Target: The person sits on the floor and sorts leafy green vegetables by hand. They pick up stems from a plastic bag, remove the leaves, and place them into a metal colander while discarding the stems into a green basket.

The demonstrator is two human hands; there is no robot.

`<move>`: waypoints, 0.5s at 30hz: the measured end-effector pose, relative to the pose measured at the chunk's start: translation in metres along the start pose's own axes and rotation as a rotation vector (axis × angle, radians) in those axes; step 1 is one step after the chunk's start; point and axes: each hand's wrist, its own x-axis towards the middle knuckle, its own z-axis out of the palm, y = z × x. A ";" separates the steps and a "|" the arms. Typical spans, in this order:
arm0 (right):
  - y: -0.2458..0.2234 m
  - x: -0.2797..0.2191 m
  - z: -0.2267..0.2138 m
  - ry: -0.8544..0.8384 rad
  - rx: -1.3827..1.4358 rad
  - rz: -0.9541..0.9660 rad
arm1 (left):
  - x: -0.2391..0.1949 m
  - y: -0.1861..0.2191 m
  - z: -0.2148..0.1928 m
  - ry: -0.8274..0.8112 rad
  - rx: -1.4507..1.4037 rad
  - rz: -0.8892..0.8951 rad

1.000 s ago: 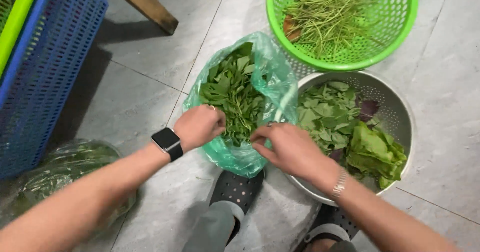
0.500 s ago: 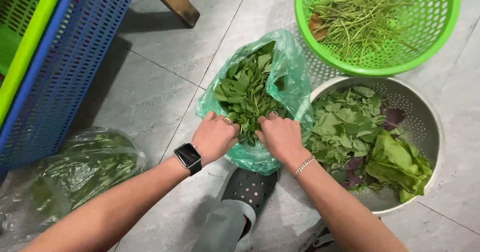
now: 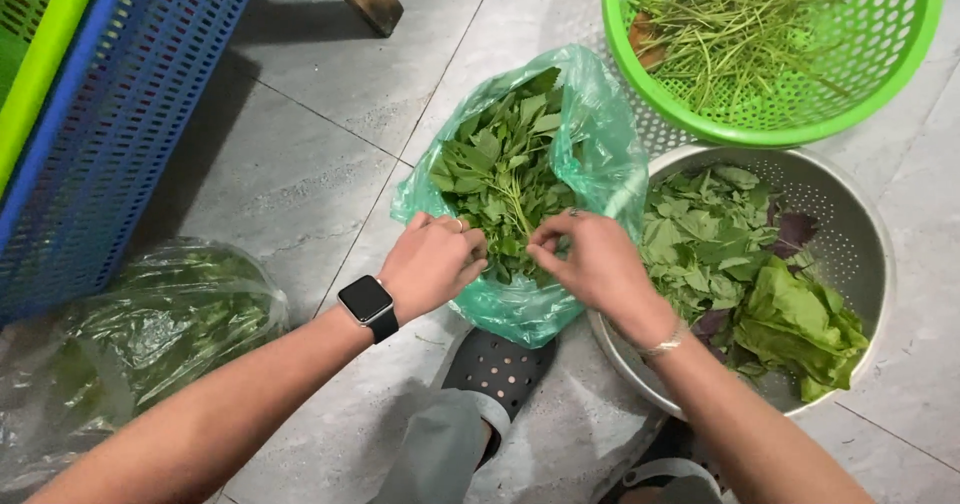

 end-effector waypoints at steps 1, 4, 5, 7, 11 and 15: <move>-0.013 -0.007 -0.018 -0.001 0.000 -0.001 | 0.000 0.005 -0.008 0.000 0.000 -0.001; -0.030 -0.027 -0.060 -0.078 0.325 0.236 | 0.003 0.018 -0.025 0.028 -0.237 -0.038; -0.022 -0.030 -0.065 -0.047 0.435 0.253 | 0.005 0.021 -0.027 0.071 -0.312 -0.031; -0.013 -0.037 -0.072 -0.013 0.543 0.273 | 0.008 0.028 -0.029 0.114 -0.391 -0.020; -0.002 -0.043 -0.067 0.036 0.573 0.259 | 0.017 0.034 -0.025 0.114 -0.552 -0.041; 0.016 -0.041 -0.057 0.093 0.638 0.269 | 0.027 0.027 0.000 0.017 -0.552 -0.136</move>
